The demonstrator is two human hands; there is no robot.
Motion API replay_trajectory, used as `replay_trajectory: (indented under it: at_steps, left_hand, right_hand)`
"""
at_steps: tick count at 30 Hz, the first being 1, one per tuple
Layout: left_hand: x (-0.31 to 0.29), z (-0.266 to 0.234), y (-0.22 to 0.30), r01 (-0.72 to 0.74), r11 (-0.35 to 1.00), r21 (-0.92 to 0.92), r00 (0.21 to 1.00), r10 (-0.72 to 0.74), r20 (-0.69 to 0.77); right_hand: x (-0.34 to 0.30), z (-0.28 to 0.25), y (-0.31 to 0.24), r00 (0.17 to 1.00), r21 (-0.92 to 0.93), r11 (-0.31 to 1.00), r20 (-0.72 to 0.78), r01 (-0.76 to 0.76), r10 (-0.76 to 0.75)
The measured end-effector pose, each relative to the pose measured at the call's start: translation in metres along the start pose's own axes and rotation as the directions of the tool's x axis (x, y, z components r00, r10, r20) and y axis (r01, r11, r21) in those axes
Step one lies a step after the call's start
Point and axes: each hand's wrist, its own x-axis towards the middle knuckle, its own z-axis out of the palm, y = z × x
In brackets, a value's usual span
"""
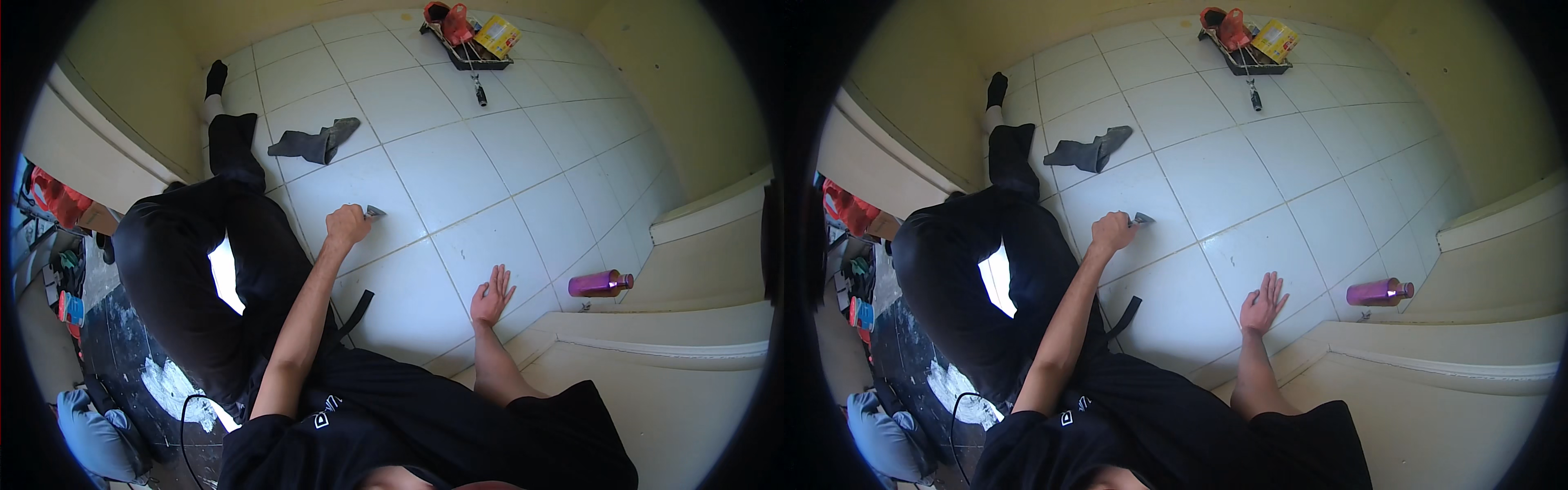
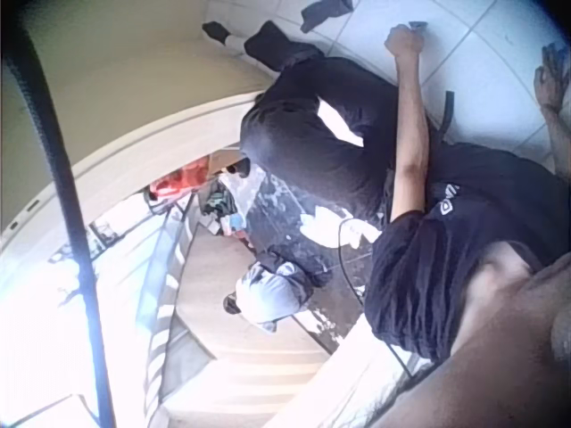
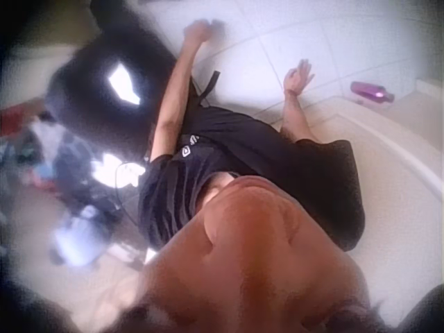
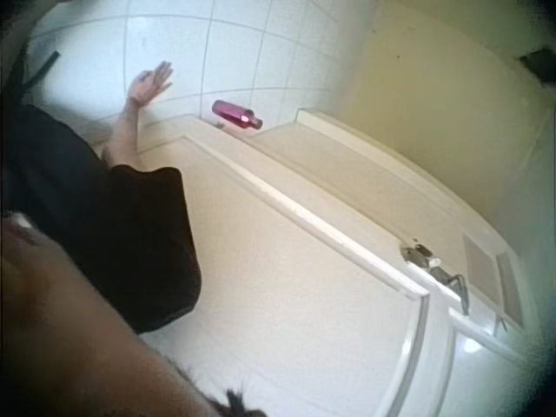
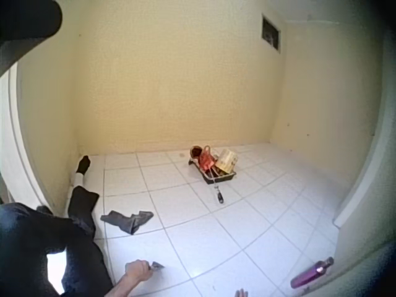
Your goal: The person uses a scraper to remove residue from the gaps between floor tiles and then wipes a section of the tiles with a cloth.
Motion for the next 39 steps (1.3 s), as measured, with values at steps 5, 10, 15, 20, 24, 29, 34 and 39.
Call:
replay_trajectory:
  at_steps: [5,10,15,20,24,29,34,39]
  left_hand:
    - [0.008,0.016,-0.011,0.078,0.994,-0.081,0.997,-0.080,-0.019]
    - [0.010,0.016,-0.018,0.094,0.973,-0.209,0.995,-0.101,-0.023]
    - [0.005,0.003,-0.015,0.068,0.978,-0.199,0.997,-0.072,-0.015]
    - [0.006,0.000,-0.014,0.116,0.987,-0.112,0.990,-0.106,0.088]
    - [0.002,0.000,-0.011,0.150,0.983,-0.108,0.986,-0.140,0.093]
    - [0.007,-0.010,-0.012,0.181,0.981,-0.068,0.938,-0.152,0.310]
    - [0.005,0.005,-0.015,0.130,0.991,-0.012,0.984,-0.128,0.128]
    - [0.003,0.000,-0.015,0.129,0.992,0.017,0.962,-0.129,0.240]
  right_hand:
    - [0.000,0.001,0.000,1.000,-0.011,1.000,0.004,0.000,0.000]
    - [0.000,0.001,0.001,1.000,-0.007,1.000,0.000,0.005,-0.005]
    - [0.000,0.001,0.000,1.000,0.004,1.000,-0.004,0.003,-0.003]
    - [0.000,0.000,0.000,1.000,0.011,1.000,-0.013,0.010,-0.010]
    - [0.000,0.000,0.000,1.000,0.004,1.000,-0.001,0.000,0.000]
    - [0.000,0.000,0.000,1.000,0.002,1.000,0.004,-0.003,0.003]
    - [0.000,0.001,0.001,1.000,0.004,1.000,0.003,-0.001,0.001]
    - [0.000,0.002,0.001,1.000,-0.002,1.000,-0.001,-0.002,0.002]
